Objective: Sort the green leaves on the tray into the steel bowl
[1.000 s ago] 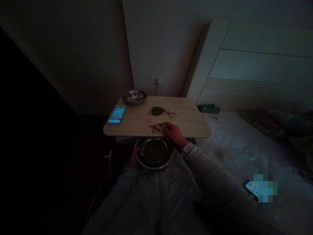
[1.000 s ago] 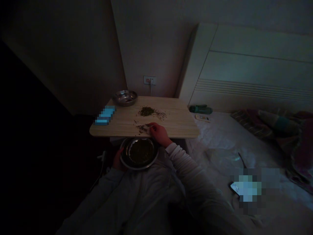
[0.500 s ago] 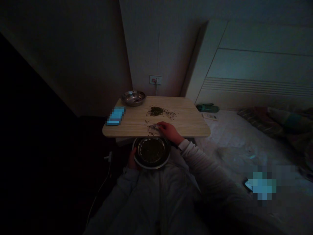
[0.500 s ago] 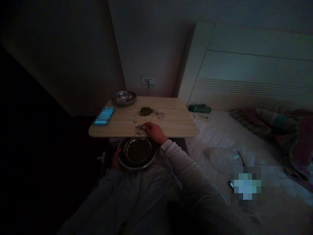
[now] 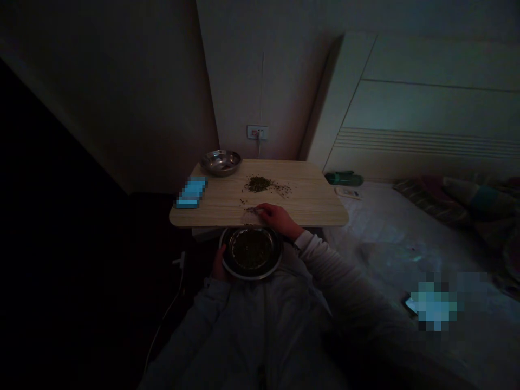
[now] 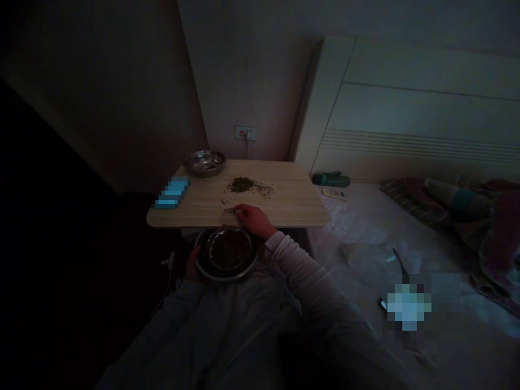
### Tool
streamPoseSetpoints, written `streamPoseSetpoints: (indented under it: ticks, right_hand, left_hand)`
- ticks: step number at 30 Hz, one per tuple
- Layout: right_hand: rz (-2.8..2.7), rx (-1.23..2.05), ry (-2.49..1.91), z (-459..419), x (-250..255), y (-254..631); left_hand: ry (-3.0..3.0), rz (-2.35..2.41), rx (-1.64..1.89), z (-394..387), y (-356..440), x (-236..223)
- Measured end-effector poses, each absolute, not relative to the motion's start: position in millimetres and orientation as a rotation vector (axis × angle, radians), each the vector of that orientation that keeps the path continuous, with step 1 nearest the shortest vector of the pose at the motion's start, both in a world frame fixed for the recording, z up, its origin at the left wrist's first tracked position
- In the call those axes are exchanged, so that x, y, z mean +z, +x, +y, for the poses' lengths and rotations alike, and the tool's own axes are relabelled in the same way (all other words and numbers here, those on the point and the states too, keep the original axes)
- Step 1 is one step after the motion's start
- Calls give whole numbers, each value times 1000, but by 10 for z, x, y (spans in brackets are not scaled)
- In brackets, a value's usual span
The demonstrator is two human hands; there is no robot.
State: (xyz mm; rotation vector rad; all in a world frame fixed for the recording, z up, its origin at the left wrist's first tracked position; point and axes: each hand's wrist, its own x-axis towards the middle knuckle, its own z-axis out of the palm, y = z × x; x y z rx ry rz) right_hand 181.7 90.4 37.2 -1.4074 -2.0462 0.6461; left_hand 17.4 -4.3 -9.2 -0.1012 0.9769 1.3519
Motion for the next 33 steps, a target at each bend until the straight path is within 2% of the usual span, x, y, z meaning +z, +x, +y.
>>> streamPoseSetpoints:
  ticks: [6,12,21,33]
  right_hand:
    - [-2023,819,-1281,881,338,1876]
    - [-1750,925,-1212,984,311,2113]
    - [-1595,684,-1431,1064,230,2248]
    - [-1678,654,-1497,976,310,2182]
  left_hand:
    - [-66,959,1360,-29,155,-153]
    - [-66,990,1348,-36,138,-146]
    - [-7,997,1332,-40,156,-171]
    - [16,995,1305,-10,155,-199]
